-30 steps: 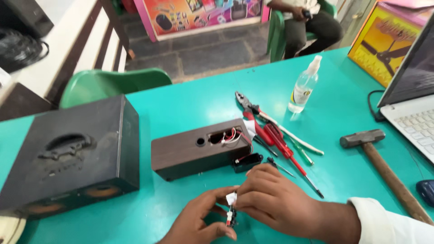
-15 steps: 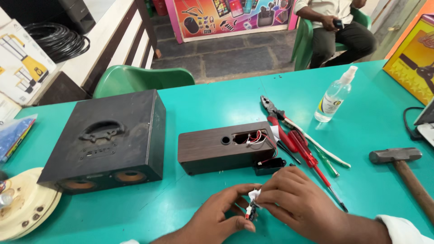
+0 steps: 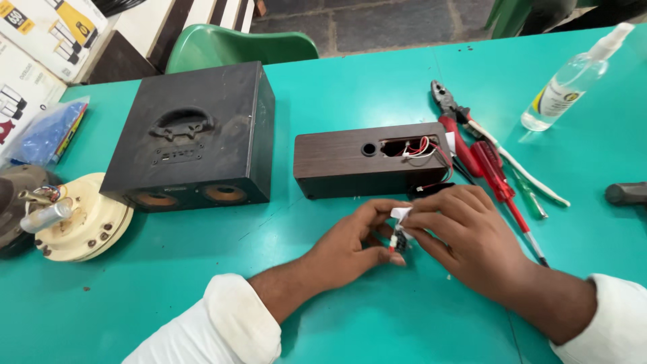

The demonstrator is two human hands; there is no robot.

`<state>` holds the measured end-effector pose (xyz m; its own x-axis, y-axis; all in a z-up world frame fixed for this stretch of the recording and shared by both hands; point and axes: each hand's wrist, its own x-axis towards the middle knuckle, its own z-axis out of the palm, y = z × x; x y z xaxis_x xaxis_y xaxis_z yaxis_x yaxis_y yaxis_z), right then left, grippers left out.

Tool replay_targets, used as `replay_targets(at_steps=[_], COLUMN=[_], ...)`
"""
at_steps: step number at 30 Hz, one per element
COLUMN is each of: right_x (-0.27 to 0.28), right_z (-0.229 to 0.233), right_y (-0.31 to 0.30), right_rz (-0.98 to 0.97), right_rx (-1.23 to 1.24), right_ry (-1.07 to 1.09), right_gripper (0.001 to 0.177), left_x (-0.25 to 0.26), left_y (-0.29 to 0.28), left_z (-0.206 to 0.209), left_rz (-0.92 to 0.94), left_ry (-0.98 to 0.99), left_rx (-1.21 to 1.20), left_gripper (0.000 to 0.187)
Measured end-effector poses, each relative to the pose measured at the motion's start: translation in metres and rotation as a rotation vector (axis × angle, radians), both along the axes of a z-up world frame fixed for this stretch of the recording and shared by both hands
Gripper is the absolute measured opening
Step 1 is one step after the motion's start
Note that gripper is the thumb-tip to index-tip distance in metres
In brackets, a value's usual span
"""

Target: The person cleans a circuit board with a brush, wipes it with a cloth, and then fits the internal components into a wooden speaker housing. They proceed to secure the speaker components and housing using a screwdriver and pliers.

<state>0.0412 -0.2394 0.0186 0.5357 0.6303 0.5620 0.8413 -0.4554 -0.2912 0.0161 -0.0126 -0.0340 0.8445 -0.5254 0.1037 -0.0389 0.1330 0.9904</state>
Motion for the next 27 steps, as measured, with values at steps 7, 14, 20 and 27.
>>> replay_targets(at_steps=[7, 14, 20, 27], right_x=[0.011, 0.013, 0.018, 0.041], right_z=[-0.005, -0.001, -0.002, 0.023], right_y=[-0.002, -0.002, -0.016, -0.057], right_rz=[0.014, 0.050, -0.075, -0.535], right_rx=[0.028, -0.055, 0.120, -0.099], right_ry=[0.125, 0.083, 0.015, 0.165], right_gripper=[0.016, 0.015, 0.019, 0.018], left_x=[0.008, 0.014, 0.015, 0.013], left_y=[0.002, 0.002, -0.002, -0.004], left_z=[-0.002, -0.013, -0.010, 0.006], left_rz=[0.002, -0.004, -0.013, -0.047], left_ry=[-0.036, -0.037, -0.071, 0.041], left_rx=[-0.013, -0.063, -0.191, -0.135], left_gripper=[0.068, 0.069, 0.062, 0.058])
